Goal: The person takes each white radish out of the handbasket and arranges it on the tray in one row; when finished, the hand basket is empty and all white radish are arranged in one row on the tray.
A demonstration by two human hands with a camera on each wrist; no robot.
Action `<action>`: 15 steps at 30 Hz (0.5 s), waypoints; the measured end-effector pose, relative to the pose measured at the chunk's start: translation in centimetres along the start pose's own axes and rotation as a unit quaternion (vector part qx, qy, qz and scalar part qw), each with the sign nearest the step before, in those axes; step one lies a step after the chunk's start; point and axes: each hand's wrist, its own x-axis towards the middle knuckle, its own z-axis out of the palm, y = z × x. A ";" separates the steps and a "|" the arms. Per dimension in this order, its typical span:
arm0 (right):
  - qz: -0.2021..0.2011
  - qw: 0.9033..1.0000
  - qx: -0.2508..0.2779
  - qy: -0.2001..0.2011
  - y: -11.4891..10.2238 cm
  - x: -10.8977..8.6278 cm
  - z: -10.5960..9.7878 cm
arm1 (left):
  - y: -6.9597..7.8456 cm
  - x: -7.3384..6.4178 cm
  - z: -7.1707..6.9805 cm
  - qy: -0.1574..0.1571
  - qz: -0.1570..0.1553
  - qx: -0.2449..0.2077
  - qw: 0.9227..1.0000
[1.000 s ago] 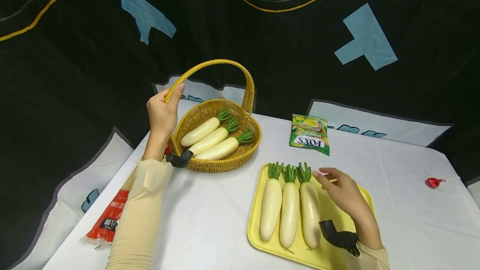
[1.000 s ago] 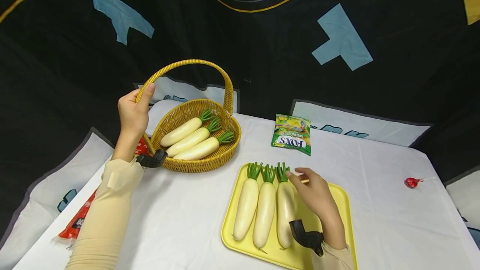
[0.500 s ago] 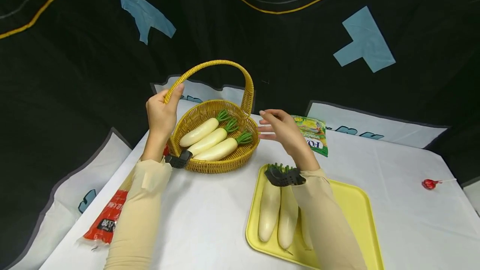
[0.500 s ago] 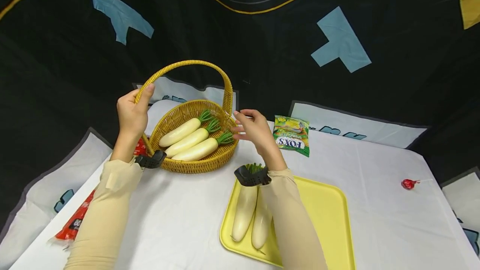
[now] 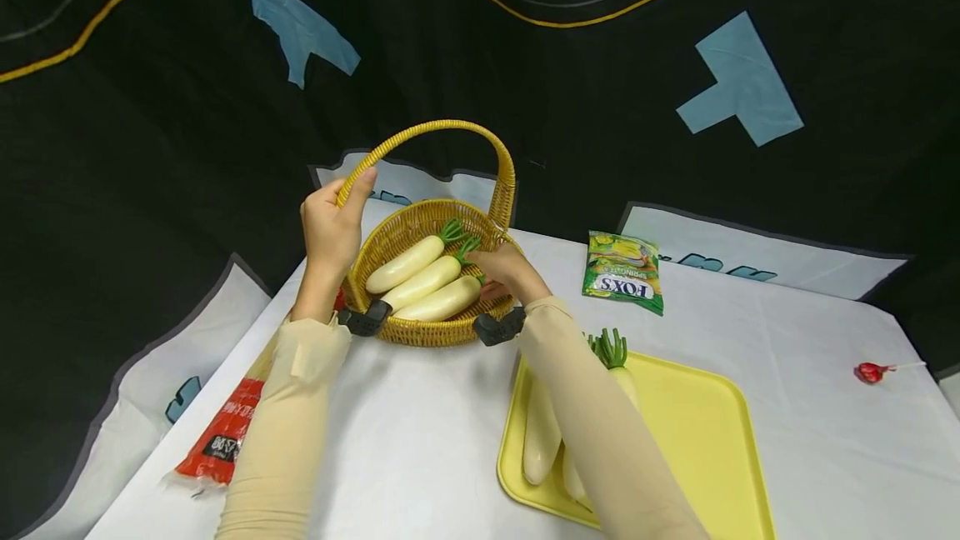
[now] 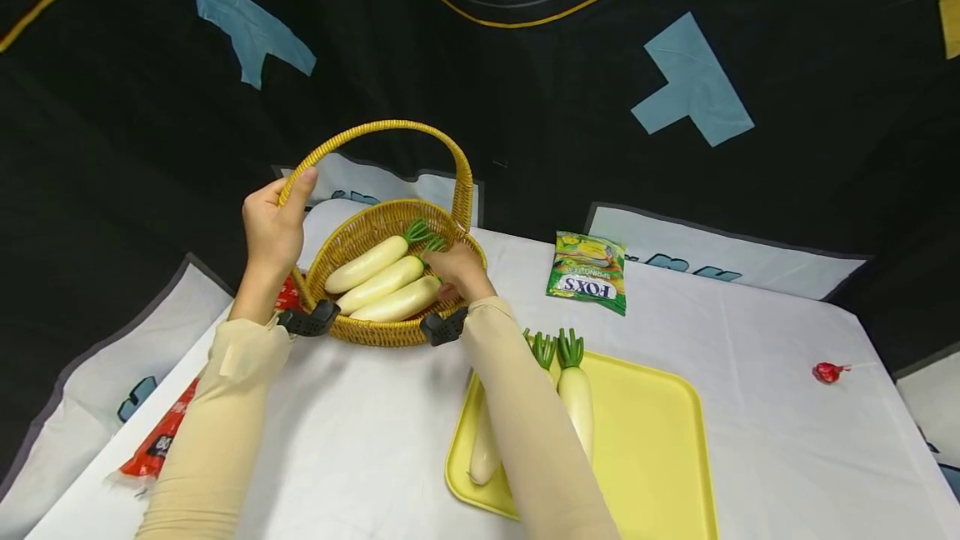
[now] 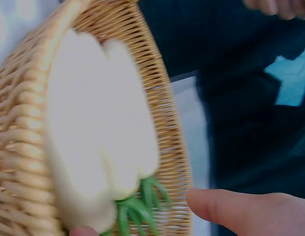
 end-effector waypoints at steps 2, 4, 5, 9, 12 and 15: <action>0.008 1.000 -0.010 -0.008 0.2 0.3 0.3 | 0.1 0.0 0.0 0.001 0.002 0.000 1.000; 0.012 0.999 -0.030 -0.013 0.3 0.6 0.5 | 0.2 0.0 0.1 0.003 0.004 0.001 1.000; 0.013 0.999 -0.038 -0.016 0.3 0.7 0.6 | 0.3 0.0 0.1 0.004 0.005 0.002 1.000; 0.017 0.997 -0.076 -0.021 0.2 1.1 1.0 | 0.5 -0.1 0.1 0.007 0.008 0.003 1.000; 0.020 0.994 -0.107 -0.016 0.0 1.3 1.4 | 0.5 -0.1 0.0 0.003 0.006 0.002 1.000; 0.021 0.990 -0.140 -0.004 0.0 1.4 1.9 | 0.4 -0.1 -0.1 0.003 0.005 0.003 1.000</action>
